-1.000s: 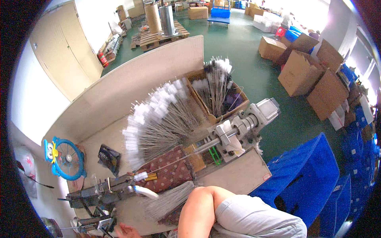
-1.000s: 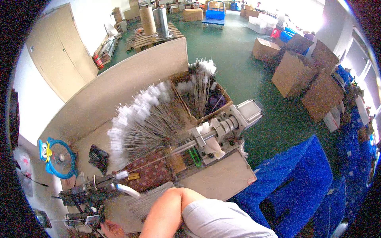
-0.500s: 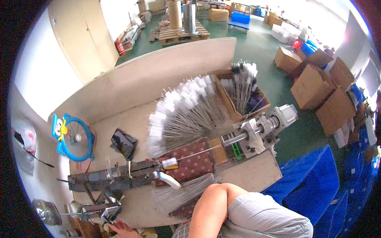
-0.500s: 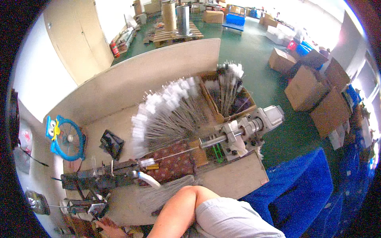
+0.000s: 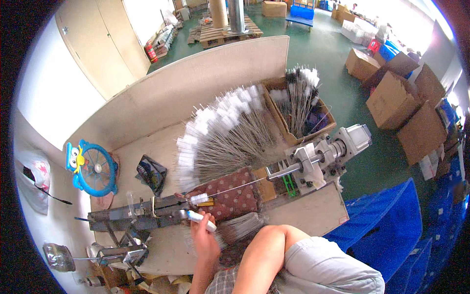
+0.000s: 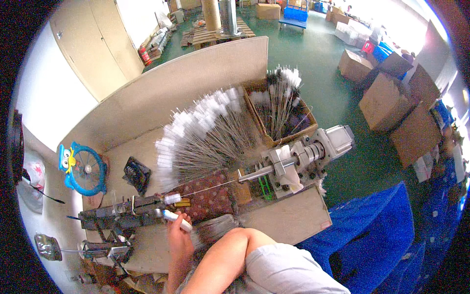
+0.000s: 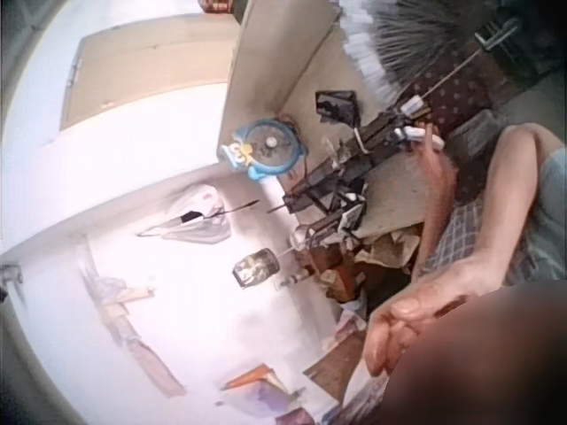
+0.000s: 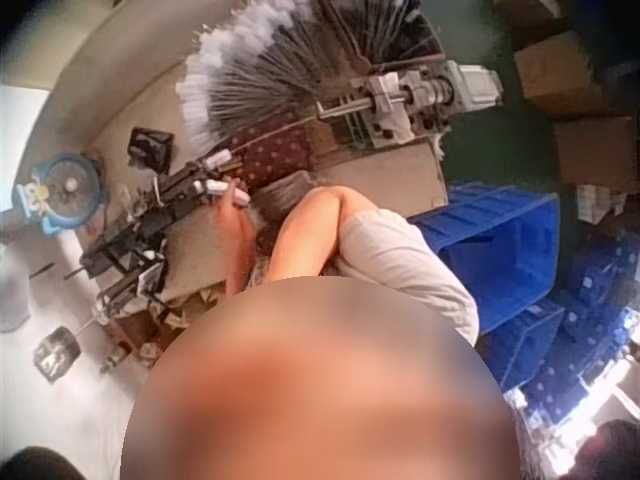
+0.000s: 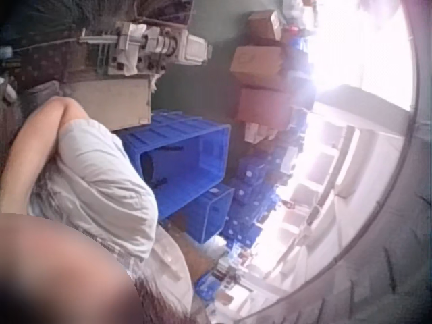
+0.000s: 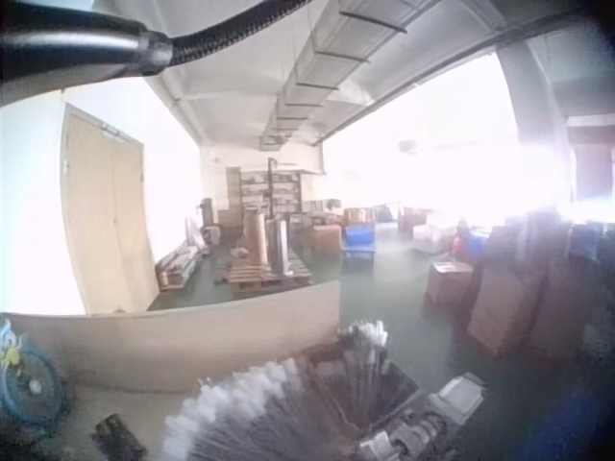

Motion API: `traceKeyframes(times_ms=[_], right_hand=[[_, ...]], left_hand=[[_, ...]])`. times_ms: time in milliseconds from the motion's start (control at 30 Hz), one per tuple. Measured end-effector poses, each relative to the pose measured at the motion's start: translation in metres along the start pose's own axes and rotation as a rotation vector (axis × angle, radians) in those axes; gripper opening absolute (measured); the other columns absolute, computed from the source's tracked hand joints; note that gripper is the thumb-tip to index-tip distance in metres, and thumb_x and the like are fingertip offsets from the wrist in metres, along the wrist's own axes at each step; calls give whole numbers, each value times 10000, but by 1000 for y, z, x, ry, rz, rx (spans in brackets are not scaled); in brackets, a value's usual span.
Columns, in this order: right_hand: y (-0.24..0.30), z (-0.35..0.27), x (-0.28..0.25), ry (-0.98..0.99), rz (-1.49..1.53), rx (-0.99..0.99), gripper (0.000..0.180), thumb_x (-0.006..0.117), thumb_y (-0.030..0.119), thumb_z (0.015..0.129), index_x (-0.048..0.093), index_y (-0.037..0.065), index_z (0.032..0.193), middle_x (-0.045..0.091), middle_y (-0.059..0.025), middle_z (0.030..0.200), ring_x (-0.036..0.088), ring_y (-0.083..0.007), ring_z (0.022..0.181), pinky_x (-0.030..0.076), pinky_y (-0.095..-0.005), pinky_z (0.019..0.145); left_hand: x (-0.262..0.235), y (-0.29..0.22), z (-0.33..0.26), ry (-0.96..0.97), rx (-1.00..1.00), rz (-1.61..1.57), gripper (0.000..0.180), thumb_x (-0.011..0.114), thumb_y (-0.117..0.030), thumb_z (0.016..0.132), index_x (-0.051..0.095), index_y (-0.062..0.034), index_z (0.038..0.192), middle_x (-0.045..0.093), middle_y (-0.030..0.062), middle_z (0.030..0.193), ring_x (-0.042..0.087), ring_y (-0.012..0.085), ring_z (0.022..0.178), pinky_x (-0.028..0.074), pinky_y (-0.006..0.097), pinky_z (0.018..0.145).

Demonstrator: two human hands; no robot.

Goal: The person assembles small cleaning brushes by hand using a manufacturing machine, taking brush handles and brushes from containers and finishing them on the machine.

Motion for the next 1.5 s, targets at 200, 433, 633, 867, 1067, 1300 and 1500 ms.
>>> traceKeyframes(times_ms=[200, 433, 633, 867, 1067, 1300, 1500], right_hand=[[22, -6, 4, -223, -275, -47, 428, 346, 328, 969, 490, -52, 1103, 592, -127, 1006, 581, -173, 903, 481, -291, 807], [38, 5, -6, -262, -342, -55, 447, 340, 337, 970, 481, -64, 1108, 581, -140, 1013, 579, -185, 909, 503, -290, 768], [41, 4, -31, -356, -387, -37, 475, 330, 352, 969, 474, -77, 1114, 567, -159, 1029, 585, -209, 918, 533, -290, 701], [103, -89, -53, -519, -817, -131, 453, 409, 416, 920, 453, 59, 1195, 558, -173, 1058, 594, -283, 850, 512, -360, 606], [162, -199, 30, -1157, -1501, -549, 305, 500, 308, 914, 553, 16, 984, 585, -113, 815, 592, -204, 662, 496, -317, 558], [214, -244, -15, -1566, -3006, 781, 118, 618, 155, 728, 618, 46, 775, 567, -108, 815, 608, -292, 745, 505, -407, 624], [210, -234, 14, -1447, -3151, 734, 42, 596, 122, 696, 590, 102, 732, 530, -51, 791, 598, -244, 757, 504, -382, 612]], left_hand=[[79, -73, -41, 232, -352, -928, 337, 492, -395, 905, 510, -59, 923, 437, -38, 607, 379, 77, 492, 418, 259, 543], [5, -88, -41, 287, -175, -657, 368, 405, -349, 946, 510, 4, 948, 422, -20, 595, 429, 96, 489, 442, 271, 547], [61, -72, -38, 525, -164, 147, 105, 528, -58, 873, 578, 29, 842, 576, 52, 756, 555, 121, 666, 479, 261, 647], [149, -36, 8, 680, 539, 810, 295, 636, -146, 771, 563, -55, 1042, 607, 112, 912, 608, 263, 830, 482, 362, 707], [182, -28, 13, 673, 789, 1085, 196, 529, -87, 775, 582, -43, 958, 585, 119, 841, 587, 298, 815, 477, 391, 688], [181, -31, 65, 400, 1155, 1643, 27, 529, -95, 724, 543, -73, 732, 557, 70, 775, 569, 250, 799, 463, 362, 681], [130, -73, 9, 411, 1175, 1332, 145, 645, -78, 736, 644, -42, 877, 613, 84, 912, 584, 255, 899, 464, 359, 809]])
Point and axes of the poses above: each hand's wrist, its own z-axis towards the middle knuckle, its own x-axis out of the palm, y = z × x, the point moved 6 cm from there along z, towards the middle knuckle
